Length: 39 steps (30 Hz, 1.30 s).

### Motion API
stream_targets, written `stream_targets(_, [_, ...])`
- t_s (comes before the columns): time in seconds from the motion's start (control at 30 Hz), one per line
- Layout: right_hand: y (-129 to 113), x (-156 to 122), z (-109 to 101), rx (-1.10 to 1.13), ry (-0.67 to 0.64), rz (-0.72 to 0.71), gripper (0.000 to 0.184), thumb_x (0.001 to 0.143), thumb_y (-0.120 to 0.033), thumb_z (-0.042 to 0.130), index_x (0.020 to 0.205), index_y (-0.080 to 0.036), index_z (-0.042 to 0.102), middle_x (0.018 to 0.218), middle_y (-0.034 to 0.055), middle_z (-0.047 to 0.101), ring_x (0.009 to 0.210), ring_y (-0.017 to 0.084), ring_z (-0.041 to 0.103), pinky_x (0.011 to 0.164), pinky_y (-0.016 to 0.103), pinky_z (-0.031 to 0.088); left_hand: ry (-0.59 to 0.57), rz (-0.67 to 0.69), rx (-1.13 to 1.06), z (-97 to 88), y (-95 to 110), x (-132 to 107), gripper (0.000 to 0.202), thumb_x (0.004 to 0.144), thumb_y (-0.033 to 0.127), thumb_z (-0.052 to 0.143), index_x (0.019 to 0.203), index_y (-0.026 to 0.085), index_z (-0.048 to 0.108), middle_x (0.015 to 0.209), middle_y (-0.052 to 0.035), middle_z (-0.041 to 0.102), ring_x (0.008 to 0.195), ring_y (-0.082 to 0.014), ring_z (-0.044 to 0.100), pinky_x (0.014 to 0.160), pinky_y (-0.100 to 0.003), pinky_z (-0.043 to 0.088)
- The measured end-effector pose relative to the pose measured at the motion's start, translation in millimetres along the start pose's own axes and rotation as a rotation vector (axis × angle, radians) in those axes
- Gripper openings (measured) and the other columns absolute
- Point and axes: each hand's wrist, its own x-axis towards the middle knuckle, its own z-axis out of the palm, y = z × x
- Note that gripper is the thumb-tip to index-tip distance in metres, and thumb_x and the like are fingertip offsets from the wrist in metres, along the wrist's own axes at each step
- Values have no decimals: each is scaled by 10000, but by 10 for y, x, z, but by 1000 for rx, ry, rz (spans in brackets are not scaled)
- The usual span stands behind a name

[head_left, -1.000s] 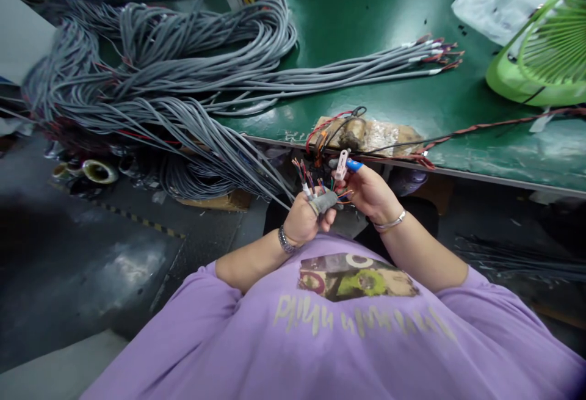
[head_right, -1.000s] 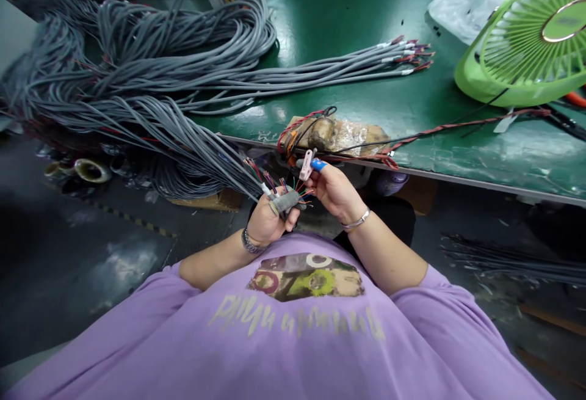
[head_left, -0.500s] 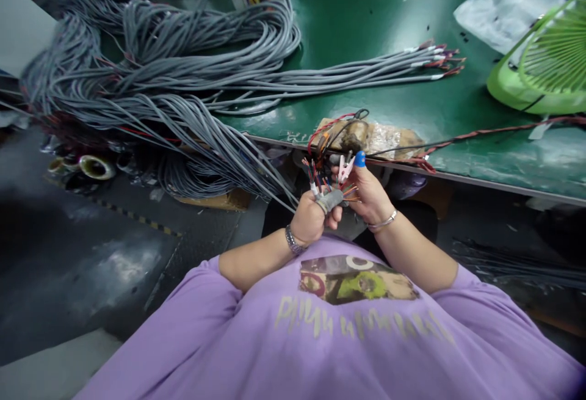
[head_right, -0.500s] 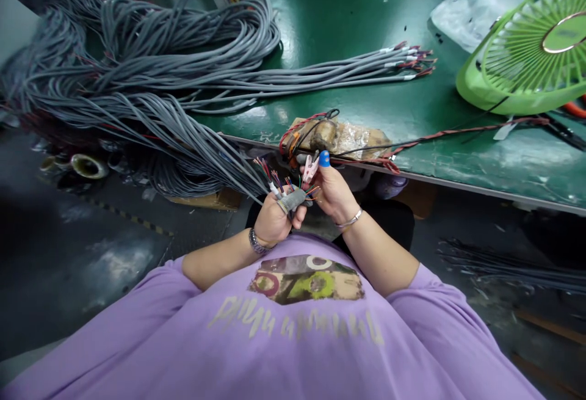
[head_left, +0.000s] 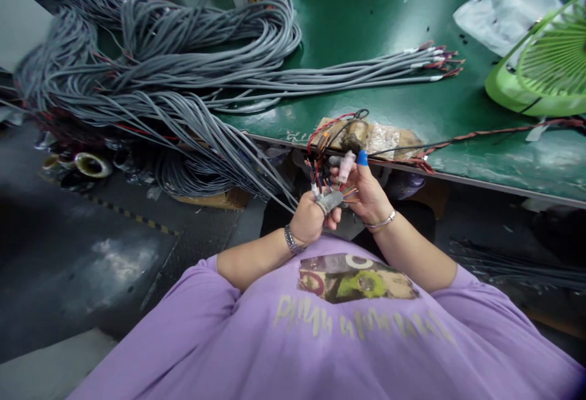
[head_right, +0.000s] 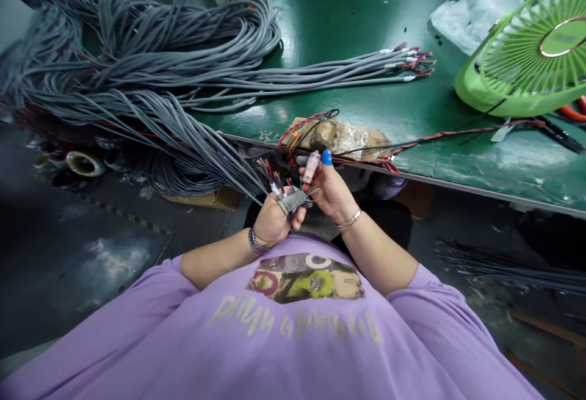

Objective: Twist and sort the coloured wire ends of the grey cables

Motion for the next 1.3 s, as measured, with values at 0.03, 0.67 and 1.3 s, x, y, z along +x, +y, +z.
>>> stream_targets(0.03, [-7, -7, -11, -4, -10, 8, 563, 751, -781, 617, 754, -218, 619, 692, -3, 678, 540, 115, 559, 525, 252, 468, 0, 0, -4, -6, 1, -13, 468, 673, 587, 762, 690, 169, 551, 485, 38, 572, 321, -64, 444, 337, -198, 317])
stream_targets(0.67, [119, -51, -113, -277, 152, -437, 443, 754, -659, 712, 707, -227, 630, 615, -38, 572, 582, 112, 490, 564, 255, 402, 126, 54, -14, 39, 10, -51, 434, 712, 571, 740, 739, 178, 558, 505, 56, 566, 342, -67, 469, 348, -195, 355])
stream_targets(1.3, [44, 7, 64, 41, 81, -120, 444, 777, -629, 723, 728, -195, 640, 622, -26, 642, 524, 97, 518, 551, 249, 449, 95, 53, 18, 73, -60, -13, 437, 745, 557, 723, 697, 159, 549, 531, 22, 610, 346, -65, 494, 354, -182, 339])
